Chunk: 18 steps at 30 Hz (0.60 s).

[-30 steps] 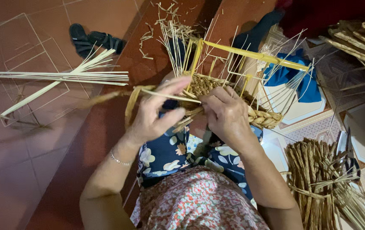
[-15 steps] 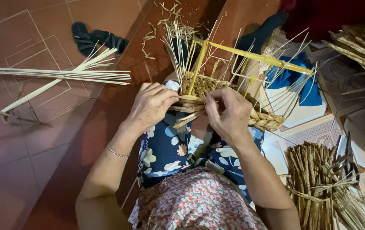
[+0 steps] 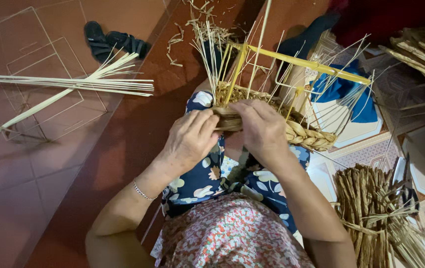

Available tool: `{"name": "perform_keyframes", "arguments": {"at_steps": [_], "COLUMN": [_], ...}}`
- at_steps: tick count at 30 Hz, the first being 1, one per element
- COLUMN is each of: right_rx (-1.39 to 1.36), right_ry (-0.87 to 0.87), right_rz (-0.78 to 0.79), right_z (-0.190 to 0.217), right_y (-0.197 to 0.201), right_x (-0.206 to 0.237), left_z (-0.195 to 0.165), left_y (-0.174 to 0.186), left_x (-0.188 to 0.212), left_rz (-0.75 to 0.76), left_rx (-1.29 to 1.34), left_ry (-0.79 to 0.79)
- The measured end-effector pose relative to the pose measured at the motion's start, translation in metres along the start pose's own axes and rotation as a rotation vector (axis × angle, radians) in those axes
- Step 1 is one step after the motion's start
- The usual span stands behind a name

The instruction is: The person weaves dried palm leaves into a rectangular basket frame held between their legs. They repeatedly thread and pull the leaves through the frame to build up the basket walls.

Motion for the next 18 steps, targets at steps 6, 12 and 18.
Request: {"name": "perform_keyframes", "arguments": {"at_steps": [6, 12, 18], "right_rx": [-0.109, 0.005, -0.026], "right_ry": [-0.018, -0.162, -0.337], "right_rz": [0.189, 0.005, -0.148], "right_z": [0.004, -0.019, -0.037], "right_y": [0.002, -0.001, -0.006], "right_x": [-0.001, 0.01, 0.024], "left_z": [-0.005, -0.039, -0.013], "left_y": [0.014, 0.086, 0.045], "left_x": [-0.009, -0.021, -0.031], "left_rz": [0.033, -0.434, -0.202], "left_rx": [0.046, -0.25, 0.305], "left_ry": [-0.008, -0.099, -0.041]}}
Point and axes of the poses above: each hand's wrist, its own x-axis away from the middle knuckle, its own y-axis out of the back of the hand, z = x × y, the point moved 10 cm from there along -x, towards the middle knuckle, and after that the axes turned 15 degrees about y, right-handed, at the moved point
